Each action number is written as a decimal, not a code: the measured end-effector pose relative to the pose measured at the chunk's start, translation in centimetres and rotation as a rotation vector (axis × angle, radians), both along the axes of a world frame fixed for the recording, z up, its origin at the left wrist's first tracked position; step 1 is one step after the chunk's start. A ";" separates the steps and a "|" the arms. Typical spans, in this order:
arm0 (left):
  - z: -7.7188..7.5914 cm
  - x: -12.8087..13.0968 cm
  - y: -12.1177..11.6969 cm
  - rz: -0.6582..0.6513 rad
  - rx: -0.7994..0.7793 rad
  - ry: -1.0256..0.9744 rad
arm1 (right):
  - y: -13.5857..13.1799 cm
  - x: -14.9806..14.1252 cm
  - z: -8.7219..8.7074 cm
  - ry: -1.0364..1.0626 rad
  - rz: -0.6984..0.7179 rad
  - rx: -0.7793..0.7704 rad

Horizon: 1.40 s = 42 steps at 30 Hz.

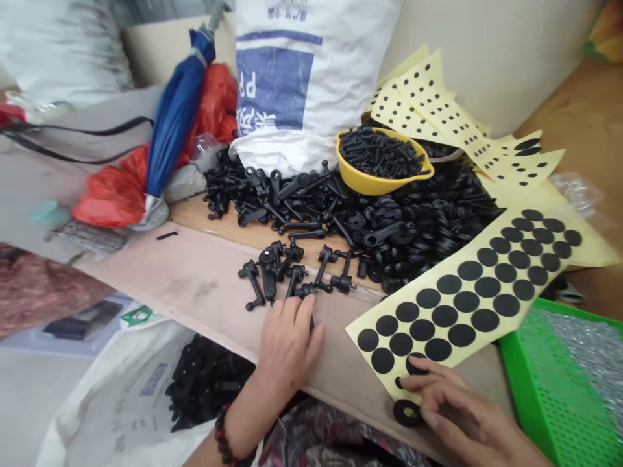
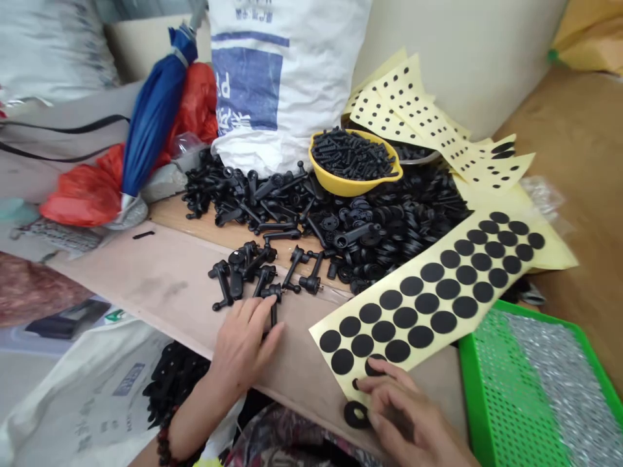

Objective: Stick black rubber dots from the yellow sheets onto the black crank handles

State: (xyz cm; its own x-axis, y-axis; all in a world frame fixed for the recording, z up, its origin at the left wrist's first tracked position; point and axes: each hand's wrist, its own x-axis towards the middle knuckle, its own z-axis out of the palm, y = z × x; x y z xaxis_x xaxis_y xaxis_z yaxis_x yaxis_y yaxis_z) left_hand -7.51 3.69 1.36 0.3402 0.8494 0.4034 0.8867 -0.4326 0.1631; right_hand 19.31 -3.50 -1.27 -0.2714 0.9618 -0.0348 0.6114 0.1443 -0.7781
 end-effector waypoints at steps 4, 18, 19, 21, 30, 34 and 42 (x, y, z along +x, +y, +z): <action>-0.5 -0.1 1.6 0.054 -0.145 0.131 | 0.6 0.5 0.5 0.125 -0.041 -0.017; 1.8 5.4 0.9 0.028 -1.341 -1.340 | 3.1 -1.0 2.5 0.772 -0.502 -0.325; 1.6 6.0 0.7 0.013 -1.365 -1.318 | 3.1 -1.0 2.7 0.781 -0.498 -0.336; 1.3 6.9 0.6 -0.046 -1.431 -1.232 | 3.0 -1.0 3.0 0.794 -0.488 -0.348; 0.9 7.9 1.0 -0.137 -1.486 -1.034 | 2.4 -0.3 2.2 0.753 -0.493 -0.350; 0.5 7.9 0.9 -0.158 -1.442 -0.974 | 2.4 -0.2 1.9 0.744 -0.432 -0.337; 0.8 7.9 0.8 -0.175 -1.404 -0.865 | 2.5 0.0 1.2 0.682 -0.414 -0.306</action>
